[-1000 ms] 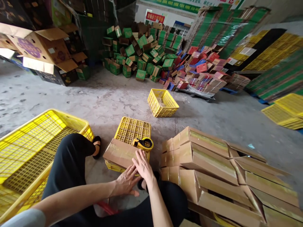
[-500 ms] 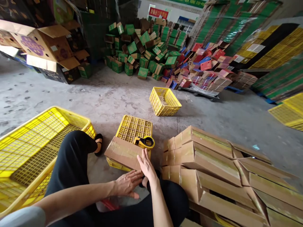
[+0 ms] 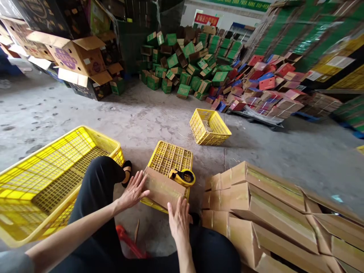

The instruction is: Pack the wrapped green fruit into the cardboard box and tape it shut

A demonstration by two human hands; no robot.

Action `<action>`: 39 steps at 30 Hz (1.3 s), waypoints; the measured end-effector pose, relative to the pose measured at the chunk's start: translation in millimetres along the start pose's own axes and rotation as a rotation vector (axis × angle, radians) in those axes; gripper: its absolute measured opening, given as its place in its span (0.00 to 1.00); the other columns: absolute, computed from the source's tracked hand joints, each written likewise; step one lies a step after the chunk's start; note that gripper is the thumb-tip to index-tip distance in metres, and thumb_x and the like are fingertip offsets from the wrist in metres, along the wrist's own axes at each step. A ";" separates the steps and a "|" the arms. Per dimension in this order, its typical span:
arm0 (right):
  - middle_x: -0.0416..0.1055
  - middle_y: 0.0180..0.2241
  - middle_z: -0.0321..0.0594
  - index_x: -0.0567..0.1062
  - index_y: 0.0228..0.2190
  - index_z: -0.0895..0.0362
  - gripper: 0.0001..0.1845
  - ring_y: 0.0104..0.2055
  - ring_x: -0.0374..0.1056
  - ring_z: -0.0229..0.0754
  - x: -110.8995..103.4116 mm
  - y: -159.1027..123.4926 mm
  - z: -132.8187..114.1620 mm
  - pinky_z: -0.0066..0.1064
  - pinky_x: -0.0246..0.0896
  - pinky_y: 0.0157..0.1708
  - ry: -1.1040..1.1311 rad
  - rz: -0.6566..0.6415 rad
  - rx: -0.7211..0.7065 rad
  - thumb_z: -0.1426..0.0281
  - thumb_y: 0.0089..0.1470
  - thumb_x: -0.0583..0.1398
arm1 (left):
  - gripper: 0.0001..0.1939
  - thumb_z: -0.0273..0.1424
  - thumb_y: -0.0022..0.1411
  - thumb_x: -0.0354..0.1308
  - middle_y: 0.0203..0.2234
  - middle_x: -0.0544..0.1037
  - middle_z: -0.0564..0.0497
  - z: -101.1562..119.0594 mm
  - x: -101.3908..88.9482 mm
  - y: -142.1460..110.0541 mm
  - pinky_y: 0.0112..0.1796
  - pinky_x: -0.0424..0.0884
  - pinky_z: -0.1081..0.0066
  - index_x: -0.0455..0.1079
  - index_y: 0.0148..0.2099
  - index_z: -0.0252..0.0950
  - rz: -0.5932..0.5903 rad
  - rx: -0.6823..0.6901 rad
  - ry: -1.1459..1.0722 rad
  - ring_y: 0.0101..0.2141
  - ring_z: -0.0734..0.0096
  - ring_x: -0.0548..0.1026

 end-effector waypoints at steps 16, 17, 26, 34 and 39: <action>0.43 0.76 0.53 0.53 0.74 0.57 0.36 0.78 0.41 0.61 -22.0 38.7 -65.7 0.61 0.45 0.71 -0.061 -0.069 0.060 0.57 0.73 0.46 | 0.31 0.50 0.77 0.49 0.73 0.59 0.40 34.7 21.2 49.5 0.67 0.52 0.34 0.62 0.74 0.43 -0.195 -0.066 -0.200 0.73 0.41 0.53; 0.42 0.77 0.52 0.52 0.74 0.56 0.35 0.78 0.40 0.61 -17.0 40.0 -76.2 0.62 0.44 0.71 -0.059 -0.077 0.015 0.59 0.72 0.48 | 0.30 0.49 0.78 0.48 0.73 0.60 0.41 48.7 27.0 52.0 0.67 0.54 0.36 0.61 0.74 0.44 -0.225 -0.026 -0.237 0.73 0.43 0.55; 0.42 0.77 0.50 0.53 0.74 0.55 0.34 0.78 0.42 0.63 -14.6 11.0 -53.2 0.68 0.45 0.69 -0.111 0.067 0.126 0.57 0.73 0.46 | 0.30 0.49 0.78 0.48 0.75 0.55 0.43 1.6 16.4 36.7 0.67 0.53 0.34 0.61 0.75 0.46 -0.143 -0.098 -0.069 0.73 0.41 0.51; 0.48 0.76 0.46 0.55 0.74 0.49 0.33 0.78 0.44 0.56 27.2 -30.6 -97.8 0.64 0.42 0.71 -0.047 0.063 -0.139 0.66 0.71 0.48 | 0.38 0.59 0.74 0.45 0.73 0.60 0.42 63.3 13.9 -15.5 0.69 0.53 0.45 0.60 0.75 0.43 -0.122 0.192 -0.100 0.72 0.47 0.56; 0.48 0.76 0.45 0.57 0.73 0.51 0.33 0.77 0.46 0.59 11.6 -40.6 -41.1 0.67 0.48 0.69 -0.061 0.069 -0.013 0.64 0.71 0.48 | 0.32 0.53 0.77 0.45 0.71 0.64 0.44 28.5 2.5 -23.8 0.68 0.56 0.44 0.63 0.74 0.45 -0.081 0.087 -0.039 0.70 0.49 0.62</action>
Point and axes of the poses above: each hand's wrist, its own y-axis towards the middle knuckle, its own x-axis out of the palm, z = x × y, the point moved 8 cm from there along y, towards the middle knuckle
